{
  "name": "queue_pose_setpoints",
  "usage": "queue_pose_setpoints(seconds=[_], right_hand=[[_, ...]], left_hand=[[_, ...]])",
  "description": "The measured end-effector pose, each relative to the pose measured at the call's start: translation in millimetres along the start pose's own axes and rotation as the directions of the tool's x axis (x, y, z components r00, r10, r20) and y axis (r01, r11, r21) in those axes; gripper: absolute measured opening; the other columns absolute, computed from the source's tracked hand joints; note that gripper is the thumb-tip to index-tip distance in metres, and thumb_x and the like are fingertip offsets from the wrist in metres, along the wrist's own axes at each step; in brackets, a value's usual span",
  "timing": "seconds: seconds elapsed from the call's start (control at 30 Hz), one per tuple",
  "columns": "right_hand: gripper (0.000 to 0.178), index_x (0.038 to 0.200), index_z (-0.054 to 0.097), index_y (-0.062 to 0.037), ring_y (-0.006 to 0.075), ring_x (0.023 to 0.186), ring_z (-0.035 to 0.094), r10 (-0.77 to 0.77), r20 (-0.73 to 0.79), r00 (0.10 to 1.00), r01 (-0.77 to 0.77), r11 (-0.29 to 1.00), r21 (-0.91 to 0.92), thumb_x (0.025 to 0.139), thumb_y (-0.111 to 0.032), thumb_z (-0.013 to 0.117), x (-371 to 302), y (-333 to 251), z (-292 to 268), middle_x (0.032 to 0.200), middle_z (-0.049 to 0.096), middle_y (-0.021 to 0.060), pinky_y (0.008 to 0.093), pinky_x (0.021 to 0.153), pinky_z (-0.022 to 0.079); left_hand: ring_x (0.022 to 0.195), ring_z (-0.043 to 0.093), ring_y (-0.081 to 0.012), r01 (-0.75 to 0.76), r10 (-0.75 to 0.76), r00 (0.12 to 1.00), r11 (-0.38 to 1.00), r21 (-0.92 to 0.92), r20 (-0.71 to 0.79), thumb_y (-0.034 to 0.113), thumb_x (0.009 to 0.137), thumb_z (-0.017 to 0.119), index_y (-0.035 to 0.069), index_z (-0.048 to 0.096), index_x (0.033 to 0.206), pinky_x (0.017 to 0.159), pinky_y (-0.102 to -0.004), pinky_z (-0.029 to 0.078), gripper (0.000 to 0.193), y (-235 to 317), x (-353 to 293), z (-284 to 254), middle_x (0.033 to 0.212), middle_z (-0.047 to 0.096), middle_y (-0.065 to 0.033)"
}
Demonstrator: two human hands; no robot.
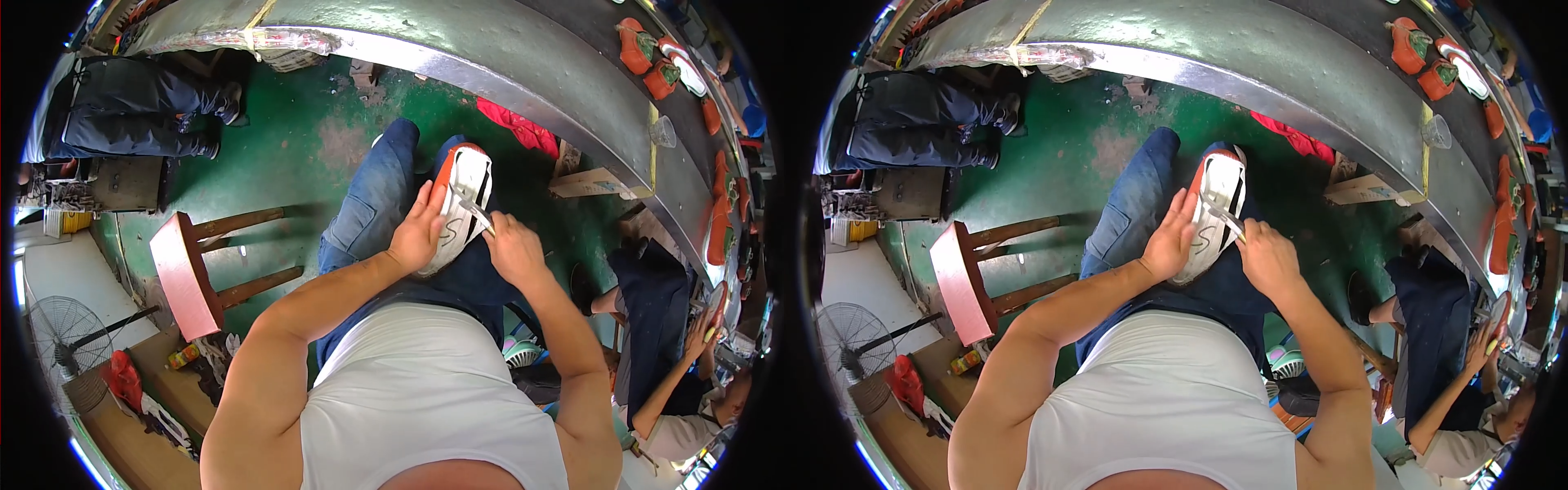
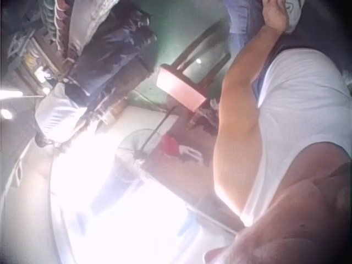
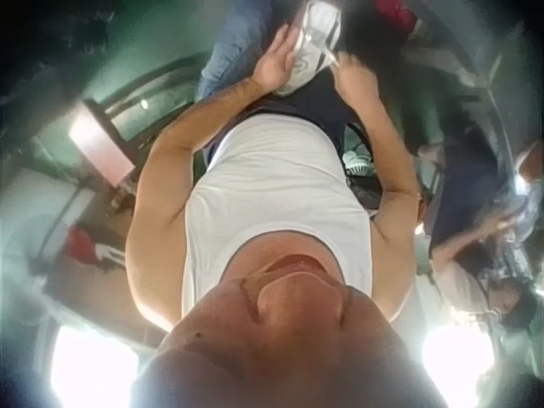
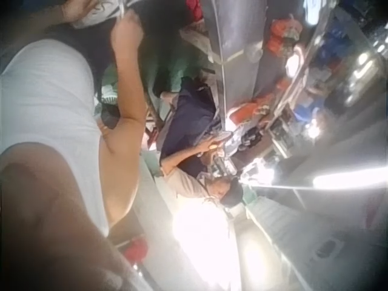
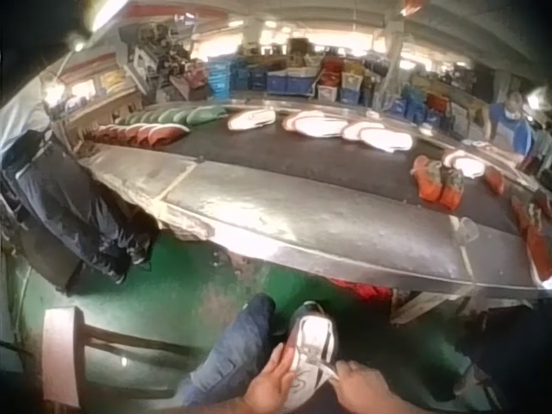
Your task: The person pulls and adjusts the upper of various shoes around a last using lasting pliers.
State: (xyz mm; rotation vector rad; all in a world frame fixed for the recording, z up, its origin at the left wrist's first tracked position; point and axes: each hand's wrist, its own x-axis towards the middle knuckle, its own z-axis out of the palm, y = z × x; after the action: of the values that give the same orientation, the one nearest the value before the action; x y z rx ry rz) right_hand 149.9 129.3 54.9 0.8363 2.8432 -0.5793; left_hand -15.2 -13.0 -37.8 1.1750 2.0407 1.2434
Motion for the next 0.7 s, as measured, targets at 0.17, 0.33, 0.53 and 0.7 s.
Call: queue_pose_setpoints(seconds=[0.17, 0.33, 0.53, 0.7], right_hand=[[0.018, 0.101, 0.060, 0.0009, 0.0345, 0.078, 0.069, 0.052, 0.089, 0.995, -0.074, 0.960, 0.270, 0.092, -0.014, 0.062, -6, 24, 16, 0.088, 0.068, 0.0199, 0.0426, 0.068, 0.056], [0.029, 0.108, 0.060, 0.0026, 0.0230, 0.072, 0.068, 0.162, 0.506, 0.847, -0.440, 0.748, 0.497, 0.098, -0.025, 0.058, 13, 30, -30, 0.082, 0.067, 0.0131, 0.0383, 0.058, 0.054], [0.032, 0.103, 0.056, 0.0008, 0.0466, 0.082, 0.065, -0.025, -0.082, 0.996, 0.049, 0.953, 0.299, 0.101, -0.030, 0.053, 32, 41, 40, 0.089, 0.067, 0.0261, 0.0522, 0.073, 0.051], [0.033, 0.101, 0.057, 0.0013, 0.0460, 0.083, 0.065, -0.030, -0.072, 0.997, 0.049, 0.960, 0.275, 0.101, -0.031, 0.053, 28, 35, 18, 0.088, 0.066, 0.0263, 0.0520, 0.074, 0.052]], left_hand=[[0.141, 0.037, -0.0450, -0.114, 0.002, 0.913, 0.961, 0.250, 0.407, 0.028, 0.104, 0.045, 0.024, 0.024, 0.159, 0.109, -0.0422, 0.043, 0.059, 18, 21, -23, 0.163, 0.009, -0.0268], [0.130, 0.050, -0.0460, -0.123, -0.127, 0.849, 0.896, 0.426, 0.513, 0.030, 0.103, 0.044, 0.028, 0.020, 0.159, 0.107, -0.0437, 0.046, 0.061, 40, 39, -34, 0.162, 0.007, -0.0284], [0.126, 0.056, -0.0434, -0.105, -0.402, 0.646, 0.795, 0.597, 0.649, 0.046, 0.100, 0.049, 0.035, 0.019, 0.159, 0.104, -0.0426, 0.048, 0.067, 93, 58, -50, 0.162, 0.006, -0.0294], [0.128, 0.054, -0.0404, 0.069, -0.119, 0.958, 0.979, 0.189, 0.263, 0.035, 0.094, 0.063, 0.013, 0.013, 0.161, 0.109, -0.0393, 0.043, 0.086, 16, -6, -35, 0.156, 0.027, -0.0316]])
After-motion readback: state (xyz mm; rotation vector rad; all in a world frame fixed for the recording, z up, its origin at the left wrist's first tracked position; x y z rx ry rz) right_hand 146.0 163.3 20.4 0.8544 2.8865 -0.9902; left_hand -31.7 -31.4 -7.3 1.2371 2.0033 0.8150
